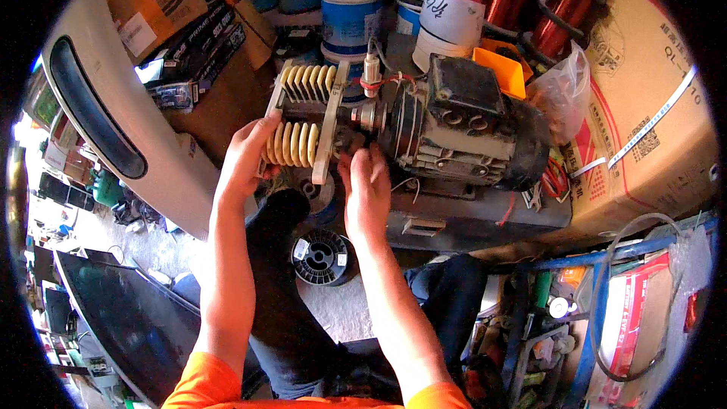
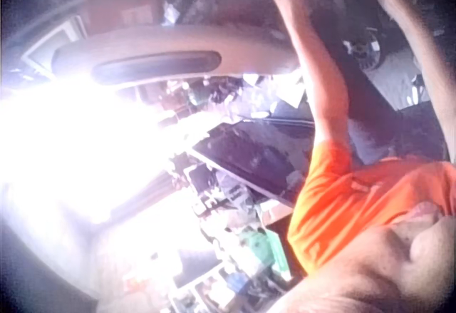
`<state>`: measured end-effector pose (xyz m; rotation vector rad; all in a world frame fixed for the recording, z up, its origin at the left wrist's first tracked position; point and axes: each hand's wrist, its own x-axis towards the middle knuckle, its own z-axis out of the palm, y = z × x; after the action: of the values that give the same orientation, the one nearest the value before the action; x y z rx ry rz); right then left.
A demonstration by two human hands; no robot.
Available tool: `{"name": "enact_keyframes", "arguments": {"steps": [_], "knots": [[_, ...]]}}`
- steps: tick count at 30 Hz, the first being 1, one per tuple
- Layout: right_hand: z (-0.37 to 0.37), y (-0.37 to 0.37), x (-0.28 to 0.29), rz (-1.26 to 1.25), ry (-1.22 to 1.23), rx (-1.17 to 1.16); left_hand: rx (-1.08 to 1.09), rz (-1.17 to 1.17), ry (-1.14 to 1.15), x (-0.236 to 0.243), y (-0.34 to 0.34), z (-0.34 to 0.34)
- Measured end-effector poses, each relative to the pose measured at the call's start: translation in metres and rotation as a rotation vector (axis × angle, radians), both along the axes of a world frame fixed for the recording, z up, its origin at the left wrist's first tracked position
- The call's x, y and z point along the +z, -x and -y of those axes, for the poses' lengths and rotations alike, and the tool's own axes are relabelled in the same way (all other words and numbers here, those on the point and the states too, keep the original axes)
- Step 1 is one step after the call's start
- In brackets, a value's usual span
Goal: The person winds copper wire onto a wooden slatted frame attached to a motor. They manually guide the wire into the slots of the frame as it rotates, ensuring the wire is evenly distributed across the slats.
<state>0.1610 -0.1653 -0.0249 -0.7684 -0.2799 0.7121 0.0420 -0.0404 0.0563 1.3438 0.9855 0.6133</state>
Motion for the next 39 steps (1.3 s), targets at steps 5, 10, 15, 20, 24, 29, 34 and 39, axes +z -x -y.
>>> {"name": "enact_keyframes", "arguments": {"steps": [5, 10, 15, 20, 24, 29, 34, 39], "knots": [[-0.041, -0.02, -0.009, -0.056, -0.201, -0.014, -0.029, 0.04, -0.011, -0.003, 0.001, 0.001], [-0.048, -0.023, -0.016, 0.072, -0.163, -0.081, -0.082, 0.097, -0.034, -0.012, 0.004, -0.002], [-0.05, -0.025, -0.018, 0.112, -0.104, -0.12, -0.139, 0.174, -0.069, -0.027, 0.005, -0.007], [-0.049, -0.021, -0.012, 0.111, 0.006, -0.159, -0.111, 0.209, -0.105, -0.035, 0.005, -0.008], [-0.047, -0.022, -0.007, 0.029, -0.076, -0.087, -0.102, 0.199, -0.152, -0.039, 0.002, -0.009], [-0.015, -0.001, 0.006, 0.058, 0.057, -0.016, -0.216, 0.587, 0.247, -0.048, 0.0, -0.03], [0.058, 0.043, -0.008, 0.364, 0.219, 0.066, -0.33, 0.767, 0.53, -0.056, -0.002, -0.04], [0.114, 0.063, -0.058, 0.328, 0.374, 0.167, -0.297, 0.797, 0.577, -0.06, -0.009, -0.037]]}}
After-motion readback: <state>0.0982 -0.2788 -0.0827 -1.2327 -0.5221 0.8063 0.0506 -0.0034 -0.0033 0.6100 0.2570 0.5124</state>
